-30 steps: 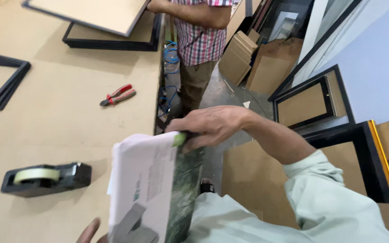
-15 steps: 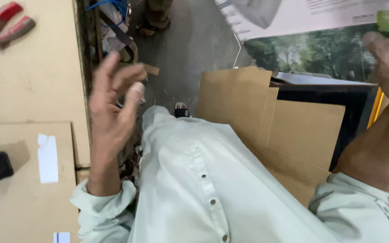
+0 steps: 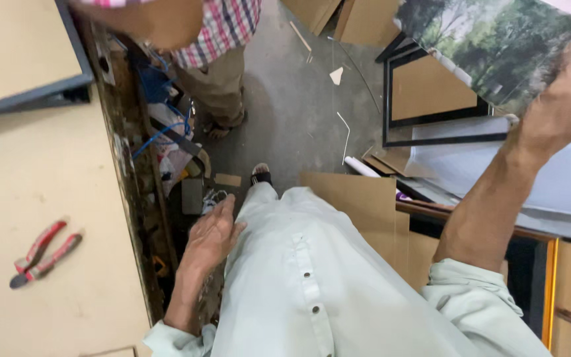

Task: The person wraps picture frames in newspaper sheets on a workbench, folding the paper around the frames and pressing the folds flat. They use a tape dispenser to seal the wrapped frames, hand one wrapped frame to another person, then pick up a handsaw and cut a small wooden stick on the bench.

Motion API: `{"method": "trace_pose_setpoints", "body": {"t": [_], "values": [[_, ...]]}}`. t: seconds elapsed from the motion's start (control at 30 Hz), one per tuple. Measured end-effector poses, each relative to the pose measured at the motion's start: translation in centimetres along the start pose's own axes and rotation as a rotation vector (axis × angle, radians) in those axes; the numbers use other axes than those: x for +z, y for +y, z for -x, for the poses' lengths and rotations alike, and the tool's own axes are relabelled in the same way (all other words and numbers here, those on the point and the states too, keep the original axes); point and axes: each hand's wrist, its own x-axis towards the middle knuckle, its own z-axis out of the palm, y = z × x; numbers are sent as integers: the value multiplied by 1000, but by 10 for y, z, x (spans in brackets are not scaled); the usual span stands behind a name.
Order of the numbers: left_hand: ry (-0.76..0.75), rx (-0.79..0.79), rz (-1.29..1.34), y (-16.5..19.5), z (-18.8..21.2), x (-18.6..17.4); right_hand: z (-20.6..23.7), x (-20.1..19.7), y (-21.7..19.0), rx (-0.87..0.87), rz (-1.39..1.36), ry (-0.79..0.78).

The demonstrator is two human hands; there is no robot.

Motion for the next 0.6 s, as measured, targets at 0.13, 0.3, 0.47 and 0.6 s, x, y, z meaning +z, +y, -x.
{"method": "trace_pose_setpoints", "body": {"t": [0.13, 0.3, 0.47, 0.6], "values": [[-126, -59, -45, -1, -45, -16, -71, 81, 17, -171, -97, 84], [-293, -246, 16, -15, -101, 4, -159, 207, 57, -252, -236, 137], [-173, -643, 184, -22, -172, 62, -267, 360, 120, -275, -348, 115], [-73, -917, 463, 26, -234, 88, -350, 500, 170, -179, -623, -4]]}}
